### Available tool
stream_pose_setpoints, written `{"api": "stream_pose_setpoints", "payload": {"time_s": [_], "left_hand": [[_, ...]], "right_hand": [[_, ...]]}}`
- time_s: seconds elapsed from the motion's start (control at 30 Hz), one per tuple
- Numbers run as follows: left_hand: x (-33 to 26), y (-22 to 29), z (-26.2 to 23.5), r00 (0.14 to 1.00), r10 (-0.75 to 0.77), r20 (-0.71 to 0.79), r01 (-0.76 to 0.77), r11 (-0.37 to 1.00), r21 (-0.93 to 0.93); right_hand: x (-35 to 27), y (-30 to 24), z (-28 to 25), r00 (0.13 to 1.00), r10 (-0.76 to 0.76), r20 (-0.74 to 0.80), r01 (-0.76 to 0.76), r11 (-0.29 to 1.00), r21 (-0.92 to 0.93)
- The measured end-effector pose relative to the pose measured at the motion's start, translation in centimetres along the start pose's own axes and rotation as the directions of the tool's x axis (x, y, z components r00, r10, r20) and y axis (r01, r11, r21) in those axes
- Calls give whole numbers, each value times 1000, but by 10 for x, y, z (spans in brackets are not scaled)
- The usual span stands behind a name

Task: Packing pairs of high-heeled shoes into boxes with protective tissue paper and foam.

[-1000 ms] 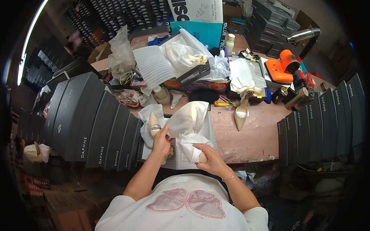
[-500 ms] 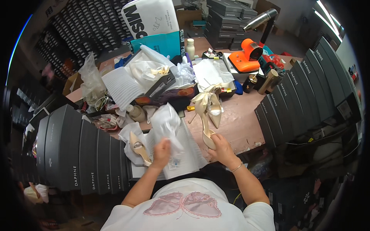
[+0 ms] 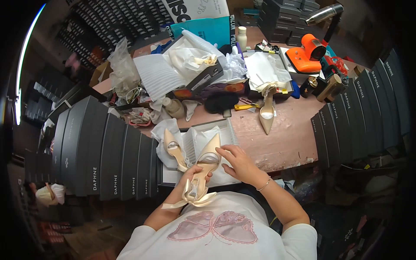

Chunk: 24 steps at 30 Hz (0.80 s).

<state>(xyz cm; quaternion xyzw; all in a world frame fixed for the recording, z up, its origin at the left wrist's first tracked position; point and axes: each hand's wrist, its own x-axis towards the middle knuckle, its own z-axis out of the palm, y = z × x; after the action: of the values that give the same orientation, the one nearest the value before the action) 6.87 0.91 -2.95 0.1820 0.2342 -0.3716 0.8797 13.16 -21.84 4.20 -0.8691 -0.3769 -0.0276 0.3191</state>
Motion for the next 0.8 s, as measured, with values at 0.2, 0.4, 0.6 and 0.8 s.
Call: {"api": "stream_pose_setpoints", "payload": {"time_s": [0.2, 0.4, 0.6, 0.8], "left_hand": [[-8, -42, 32, 836, 488, -252, -488, 870, 68], [-12, -49, 19, 725, 640, -253, -570, 764, 302], [-19, -45, 23, 697, 674, -246, -597, 735, 323], [-14, -52, 12, 612, 755, -237, -607, 640, 471]], "right_hand": [[25, -11, 67, 996, 82, 39, -78, 993, -86], [31, -12, 83, 943, 206, 261, -277, 920, 277], [26, -15, 90, 953, 158, 260, -288, 745, 601], [40, -12, 92, 896, 176, 407, -357, 831, 427]]}}
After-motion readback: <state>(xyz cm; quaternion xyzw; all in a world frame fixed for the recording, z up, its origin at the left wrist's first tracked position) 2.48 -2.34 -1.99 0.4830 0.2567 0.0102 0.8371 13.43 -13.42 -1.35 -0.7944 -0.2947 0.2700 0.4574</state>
